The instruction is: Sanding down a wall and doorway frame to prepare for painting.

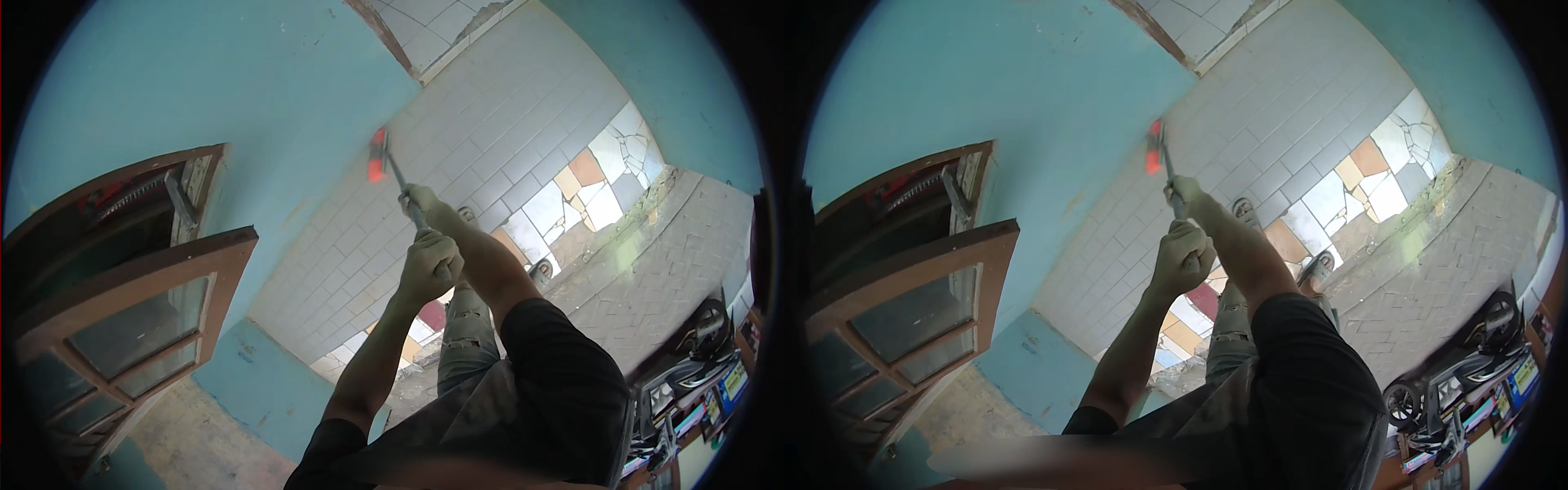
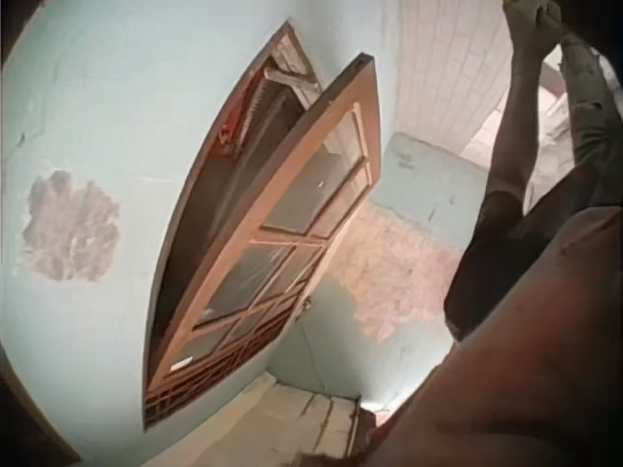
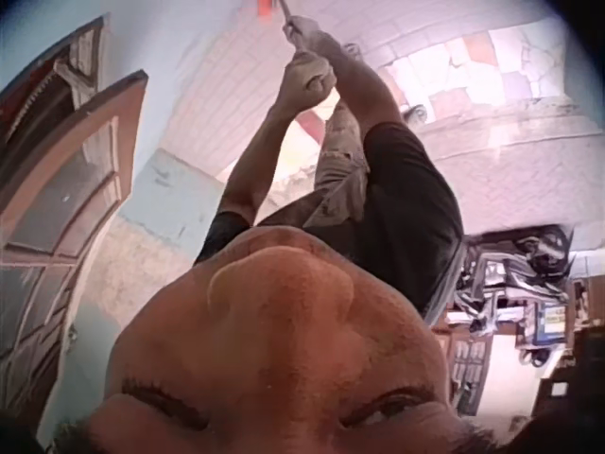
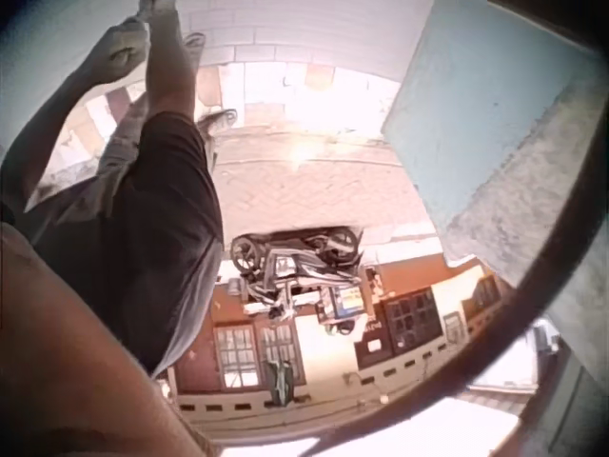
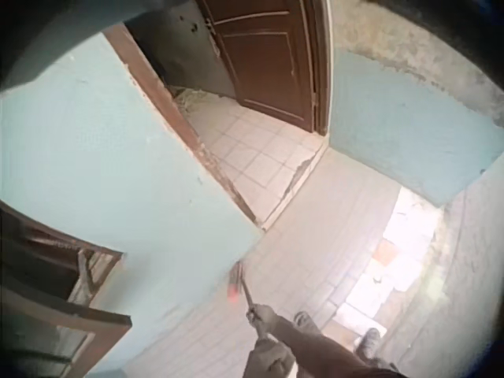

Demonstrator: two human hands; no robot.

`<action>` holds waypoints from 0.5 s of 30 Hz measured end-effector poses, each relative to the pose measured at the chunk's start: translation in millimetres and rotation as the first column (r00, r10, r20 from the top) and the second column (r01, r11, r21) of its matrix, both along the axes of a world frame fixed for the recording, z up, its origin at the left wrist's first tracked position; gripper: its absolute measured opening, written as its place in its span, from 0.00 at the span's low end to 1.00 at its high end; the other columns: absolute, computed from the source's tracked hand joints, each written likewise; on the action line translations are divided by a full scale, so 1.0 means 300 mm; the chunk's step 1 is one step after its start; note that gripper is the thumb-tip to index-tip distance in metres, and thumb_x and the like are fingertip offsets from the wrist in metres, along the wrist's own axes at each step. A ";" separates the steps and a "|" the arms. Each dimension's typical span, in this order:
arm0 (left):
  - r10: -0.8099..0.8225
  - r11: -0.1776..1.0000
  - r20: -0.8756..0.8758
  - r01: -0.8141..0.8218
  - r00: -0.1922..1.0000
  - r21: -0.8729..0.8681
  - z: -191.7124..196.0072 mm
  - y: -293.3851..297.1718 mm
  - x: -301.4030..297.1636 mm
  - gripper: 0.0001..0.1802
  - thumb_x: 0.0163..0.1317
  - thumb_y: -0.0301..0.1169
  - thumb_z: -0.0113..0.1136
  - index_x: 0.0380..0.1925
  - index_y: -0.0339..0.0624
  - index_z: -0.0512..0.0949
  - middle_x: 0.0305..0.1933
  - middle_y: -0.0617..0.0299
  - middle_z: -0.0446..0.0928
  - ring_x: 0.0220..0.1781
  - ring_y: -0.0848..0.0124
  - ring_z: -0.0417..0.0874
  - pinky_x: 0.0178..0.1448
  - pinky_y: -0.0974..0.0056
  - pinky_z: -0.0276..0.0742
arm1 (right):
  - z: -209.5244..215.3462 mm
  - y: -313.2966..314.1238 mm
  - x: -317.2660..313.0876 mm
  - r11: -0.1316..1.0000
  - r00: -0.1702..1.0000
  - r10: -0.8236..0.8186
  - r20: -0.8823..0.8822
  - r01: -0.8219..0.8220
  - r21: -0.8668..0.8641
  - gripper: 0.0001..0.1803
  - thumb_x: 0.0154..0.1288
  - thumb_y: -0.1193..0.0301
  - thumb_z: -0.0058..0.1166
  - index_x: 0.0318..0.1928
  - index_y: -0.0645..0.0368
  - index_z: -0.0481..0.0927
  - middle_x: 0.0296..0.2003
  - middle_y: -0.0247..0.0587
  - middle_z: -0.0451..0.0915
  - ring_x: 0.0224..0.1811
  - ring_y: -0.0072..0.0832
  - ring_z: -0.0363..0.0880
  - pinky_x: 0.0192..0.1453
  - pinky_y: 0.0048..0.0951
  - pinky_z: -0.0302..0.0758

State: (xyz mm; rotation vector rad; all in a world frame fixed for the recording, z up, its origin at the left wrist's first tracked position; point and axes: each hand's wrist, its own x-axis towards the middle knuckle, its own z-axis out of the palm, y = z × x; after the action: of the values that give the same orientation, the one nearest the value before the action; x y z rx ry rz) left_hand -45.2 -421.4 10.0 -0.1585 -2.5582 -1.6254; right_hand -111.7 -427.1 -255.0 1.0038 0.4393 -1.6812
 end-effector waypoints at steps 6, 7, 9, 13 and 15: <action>-0.313 0.936 0.007 0.307 0.950 0.171 -0.039 0.230 -0.117 0.10 0.42 0.27 0.60 0.16 0.46 0.66 0.19 0.61 0.69 0.27 0.59 0.75 0.44 0.57 0.67 | 0.107 0.460 -0.140 0.991 0.991 -0.121 -0.064 0.124 0.051 0.10 0.75 0.69 0.43 0.32 0.56 0.67 0.20 0.30 0.69 0.15 0.16 0.67 0.16 0.18 0.68; -0.364 0.908 -0.006 0.356 0.931 0.219 -0.035 0.269 -0.105 0.10 0.42 0.27 0.60 0.16 0.46 0.66 0.19 0.61 0.68 0.27 0.59 0.74 0.44 0.57 0.67 | 0.142 0.539 -0.137 0.976 0.985 -0.167 -0.035 0.170 0.137 0.09 0.75 0.69 0.43 0.34 0.55 0.67 0.22 0.31 0.70 0.15 0.16 0.67 0.16 0.17 0.69; -0.407 0.866 -0.020 0.392 0.913 0.309 0.007 0.318 -0.075 0.10 0.42 0.27 0.61 0.16 0.47 0.66 0.19 0.61 0.67 0.27 0.60 0.74 0.43 0.57 0.66 | 0.152 0.670 -0.106 0.948 0.980 -0.183 -0.075 0.196 0.249 0.07 0.74 0.70 0.44 0.36 0.55 0.66 0.23 0.31 0.70 0.15 0.16 0.67 0.16 0.18 0.69; -0.240 0.947 -0.117 0.259 0.964 0.192 0.148 0.313 -0.106 0.12 0.42 0.28 0.63 0.16 0.47 0.67 0.18 0.63 0.67 0.23 0.62 0.73 0.39 0.57 0.66 | 0.445 0.544 -0.151 0.945 0.959 -0.174 -0.223 0.227 0.236 0.03 0.73 0.72 0.46 0.41 0.55 0.67 0.23 0.30 0.70 0.16 0.16 0.67 0.16 0.19 0.69; -0.221 0.965 -0.111 0.234 0.969 0.116 0.239 0.311 -0.176 0.14 0.41 0.27 0.65 0.15 0.46 0.66 0.18 0.63 0.68 0.22 0.63 0.73 0.38 0.57 0.65 | 0.477 0.476 -0.213 0.968 0.943 -0.178 -0.282 0.219 0.123 0.03 0.73 0.73 0.46 0.44 0.56 0.68 0.24 0.31 0.72 0.17 0.17 0.68 0.17 0.20 0.70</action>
State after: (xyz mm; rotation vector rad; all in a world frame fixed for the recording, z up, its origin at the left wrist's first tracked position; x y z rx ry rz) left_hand -97.9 -328.0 81.8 -0.5249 -2.4285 -1.8044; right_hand -175.6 -284.2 -112.0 0.9580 0.6726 -2.0030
